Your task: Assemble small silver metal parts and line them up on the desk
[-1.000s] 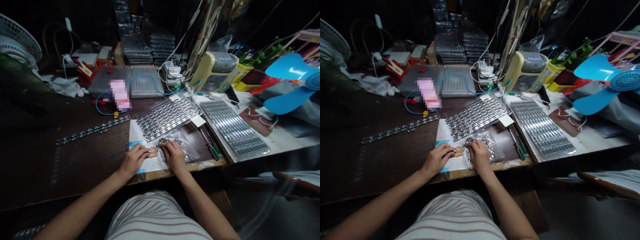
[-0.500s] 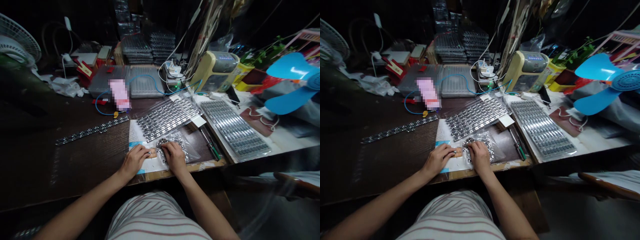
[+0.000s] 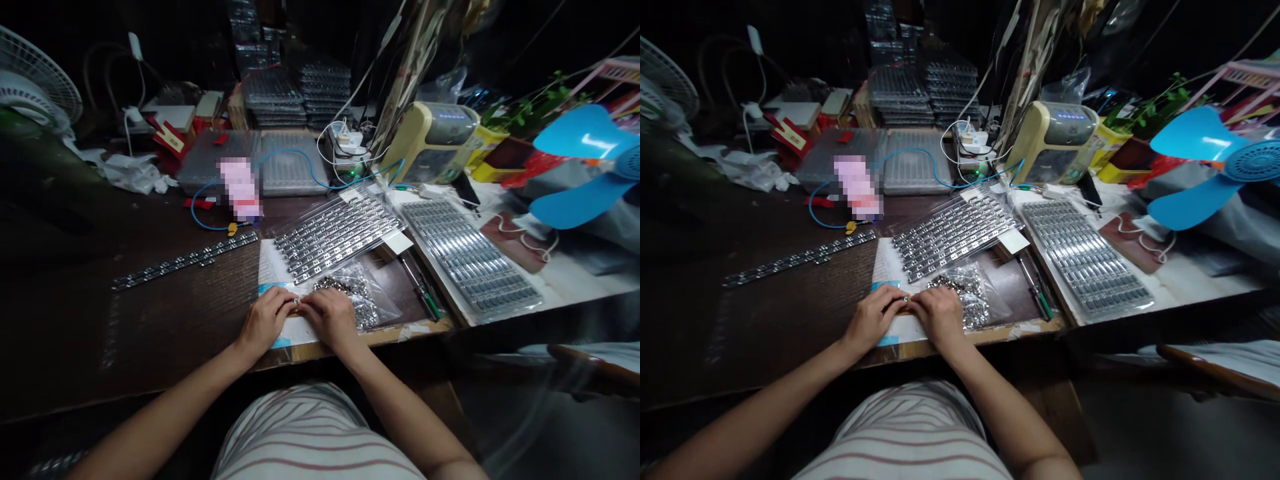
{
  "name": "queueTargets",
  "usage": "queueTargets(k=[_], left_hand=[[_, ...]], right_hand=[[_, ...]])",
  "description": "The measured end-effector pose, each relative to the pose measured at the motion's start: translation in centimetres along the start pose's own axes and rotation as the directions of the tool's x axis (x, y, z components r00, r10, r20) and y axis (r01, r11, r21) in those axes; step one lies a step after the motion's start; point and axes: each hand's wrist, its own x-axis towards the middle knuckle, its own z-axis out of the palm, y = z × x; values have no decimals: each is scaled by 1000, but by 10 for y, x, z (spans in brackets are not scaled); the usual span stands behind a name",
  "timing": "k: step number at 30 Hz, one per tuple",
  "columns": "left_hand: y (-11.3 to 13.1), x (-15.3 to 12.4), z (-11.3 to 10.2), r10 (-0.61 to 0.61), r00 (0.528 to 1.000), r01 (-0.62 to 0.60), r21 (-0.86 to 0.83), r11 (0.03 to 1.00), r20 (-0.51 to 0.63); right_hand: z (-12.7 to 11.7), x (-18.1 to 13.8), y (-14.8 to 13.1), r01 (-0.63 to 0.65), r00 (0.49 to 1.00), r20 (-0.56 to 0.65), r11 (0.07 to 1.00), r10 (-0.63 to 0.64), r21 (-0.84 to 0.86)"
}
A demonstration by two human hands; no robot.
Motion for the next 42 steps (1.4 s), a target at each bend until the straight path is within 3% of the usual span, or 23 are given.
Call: queueTargets(k=[12, 20, 25, 31, 42], left_hand=[[-2, 2, -2, -87, 996, 84, -74, 994, -35], [1, 2, -3, -101, 993, 97, -71, 993, -57], [4, 6, -6, -60, 998, 58, -67, 996, -29], [16, 13, 4, 80, 994, -81, 14, 997, 74], [11, 9, 15, 103, 991, -107, 51, 993, 88]], right_hand=[[-2, 2, -1, -67, 998, 1, 998, 67, -11], [10, 3, -11, -3, 1000, 0, 999, 3, -32], [-6, 0, 5, -30, 999, -47, 994, 25, -107], [-13, -4, 28, -45, 998, -56, 984, 36, -170], [-13, -8, 25, -78, 994, -90, 991, 68, -108]])
